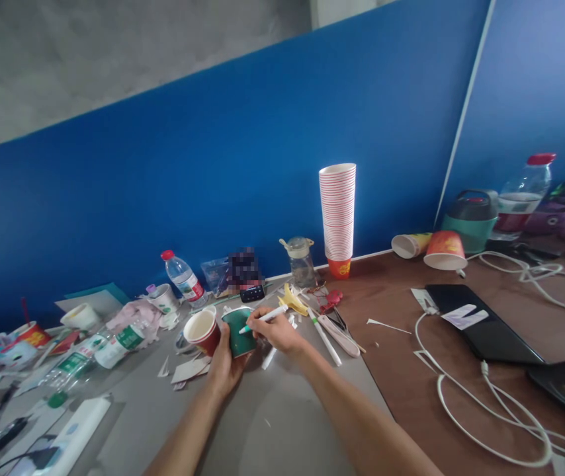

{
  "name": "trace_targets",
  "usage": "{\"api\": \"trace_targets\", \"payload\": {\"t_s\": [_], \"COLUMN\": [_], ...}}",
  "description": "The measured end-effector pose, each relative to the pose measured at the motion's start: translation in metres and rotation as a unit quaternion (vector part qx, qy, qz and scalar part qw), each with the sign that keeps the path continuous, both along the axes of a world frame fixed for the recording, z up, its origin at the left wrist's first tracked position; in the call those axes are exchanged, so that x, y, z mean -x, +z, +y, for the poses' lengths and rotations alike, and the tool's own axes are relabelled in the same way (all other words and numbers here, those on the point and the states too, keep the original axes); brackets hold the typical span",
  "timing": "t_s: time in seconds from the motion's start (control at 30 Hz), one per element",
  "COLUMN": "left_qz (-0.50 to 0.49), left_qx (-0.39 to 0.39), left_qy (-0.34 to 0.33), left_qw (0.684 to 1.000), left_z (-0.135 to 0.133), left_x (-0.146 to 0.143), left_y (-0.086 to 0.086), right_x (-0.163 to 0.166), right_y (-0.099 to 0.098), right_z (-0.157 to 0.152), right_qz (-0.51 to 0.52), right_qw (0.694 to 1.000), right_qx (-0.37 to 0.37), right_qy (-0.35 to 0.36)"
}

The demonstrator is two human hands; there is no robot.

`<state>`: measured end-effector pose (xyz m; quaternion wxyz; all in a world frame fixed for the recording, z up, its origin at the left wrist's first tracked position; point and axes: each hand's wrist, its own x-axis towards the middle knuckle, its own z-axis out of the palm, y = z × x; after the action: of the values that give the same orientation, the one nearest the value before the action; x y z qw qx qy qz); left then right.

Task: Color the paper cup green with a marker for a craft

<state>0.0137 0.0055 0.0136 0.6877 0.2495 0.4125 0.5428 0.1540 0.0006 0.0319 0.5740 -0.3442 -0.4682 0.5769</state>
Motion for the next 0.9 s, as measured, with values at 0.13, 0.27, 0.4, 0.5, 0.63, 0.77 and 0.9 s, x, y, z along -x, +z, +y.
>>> {"api": "trace_targets", "payload": {"t_s": [0.13,0.27,0.4,0.5,0.63,0.77,0.9], "left_qz": [-0.027,-0.043,-0.05,-0.044,-0.045,-0.044,-0.056], "left_qx": [-0.011,-0.017,-0.021,-0.016,-0.011,-0.01,-0.015], "left_qy": [-0.008,-0.01,-0.011,-0.013,-0.018,-0.019,-0.021], "left_qw": [1.0,0.999,0.998,0.999,0.999,0.999,0.998], "left_z": [0.0014,0.0016,0.0012,0.0009,0.0007,0.0005,0.0004], "left_x": [0.0002,-0.0008,-0.0016,-0.0011,0.0005,0.0007,0.0], "left_y": [-0.0022,-0.0021,-0.001,-0.0009,-0.0015,-0.0013,-0.0008], "right_x": [0.0015,0.0027,0.0016,-0.0004,-0.0025,-0.0032,-0.0036], "right_y": [-0.0015,-0.004,-0.0026,-0.0024,-0.005,-0.0054,-0.0046], "right_z": [-0.0005,0.0,0.0006,0.001,0.0009,-0.0005,-0.0005], "right_qz": [-0.001,-0.058,-0.048,-0.05,-0.059,-0.081,-0.089], "right_qw": [1.0,0.997,0.997,0.998,0.997,0.995,0.994], "right_qx": [-0.014,-0.05,-0.049,-0.042,-0.039,-0.05,-0.051], "right_qy": [-0.016,0.017,-0.023,-0.007,0.015,0.034,0.036]}}
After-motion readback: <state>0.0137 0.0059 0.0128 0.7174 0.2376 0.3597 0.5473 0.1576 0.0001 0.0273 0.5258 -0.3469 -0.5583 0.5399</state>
